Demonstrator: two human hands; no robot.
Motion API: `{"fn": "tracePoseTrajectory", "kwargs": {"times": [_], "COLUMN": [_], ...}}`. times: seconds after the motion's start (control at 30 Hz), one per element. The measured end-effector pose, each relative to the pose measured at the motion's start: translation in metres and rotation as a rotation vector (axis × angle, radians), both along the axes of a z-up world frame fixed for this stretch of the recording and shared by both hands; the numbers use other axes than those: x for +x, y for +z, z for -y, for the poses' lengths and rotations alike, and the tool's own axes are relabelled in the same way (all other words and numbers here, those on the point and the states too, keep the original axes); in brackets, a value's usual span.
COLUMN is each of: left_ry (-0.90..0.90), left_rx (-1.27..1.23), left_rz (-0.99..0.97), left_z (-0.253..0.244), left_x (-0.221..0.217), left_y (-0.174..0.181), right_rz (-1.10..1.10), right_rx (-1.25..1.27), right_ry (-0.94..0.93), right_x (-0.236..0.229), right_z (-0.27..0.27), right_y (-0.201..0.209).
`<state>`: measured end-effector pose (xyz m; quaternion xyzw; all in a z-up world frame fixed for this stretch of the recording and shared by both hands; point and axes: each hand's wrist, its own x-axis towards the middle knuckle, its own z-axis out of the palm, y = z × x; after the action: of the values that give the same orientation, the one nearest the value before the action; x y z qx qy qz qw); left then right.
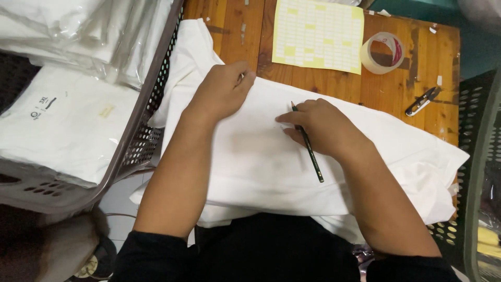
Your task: The person unfolds a white garment on a wooden table, smooths it out, and uses a pencil to mark a spot on the fabric. The person then folds the garment and places it on the table.
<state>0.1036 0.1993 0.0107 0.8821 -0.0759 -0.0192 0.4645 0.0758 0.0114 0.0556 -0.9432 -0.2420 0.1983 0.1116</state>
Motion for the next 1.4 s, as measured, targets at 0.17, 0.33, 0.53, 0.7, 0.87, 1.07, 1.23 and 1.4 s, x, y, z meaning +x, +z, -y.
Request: {"fn": "tracePoseTrajectory", "kwargs": {"times": [0.17,0.33,0.53,0.7,0.87,1.07,1.23,1.4], "left_ry": [0.004,-0.022,-0.092,-0.134,-0.147,-0.13,-0.154,-0.147], "left_rx": [0.037,0.063,0.154,0.206,0.189,0.142,0.164,0.17], "left_rz": [-0.064,-0.091,-0.137,-0.143,-0.153,-0.156,-0.151,-0.162], "left_z": [-0.003,-0.004,-0.008,-0.008,-0.01,-0.012,-0.012,-0.012], "left_x": [0.008,0.006,0.001,0.001,0.002,0.003,0.004,0.004], "left_y": [-0.008,0.0,0.011,0.011,0.01,0.005,0.004,0.003], "right_rz": [0.023,-0.047,-0.112,-0.086,-0.024,0.015,0.046,0.087], "right_rx": [-0.039,-0.021,0.173,0.225,0.127,-0.097,-0.166,-0.031], "right_ry": [0.016,-0.029,-0.104,-0.069,0.14,0.23,0.255,0.239], "right_x": [0.0,0.0,0.0,0.007,0.024,0.032,0.033,0.039], "right_z": [0.0,-0.003,0.01,0.012,-0.016,-0.03,-0.033,-0.026], "right_y": [-0.007,-0.005,-0.002,0.01,0.008,-0.004,-0.008,-0.022]}}
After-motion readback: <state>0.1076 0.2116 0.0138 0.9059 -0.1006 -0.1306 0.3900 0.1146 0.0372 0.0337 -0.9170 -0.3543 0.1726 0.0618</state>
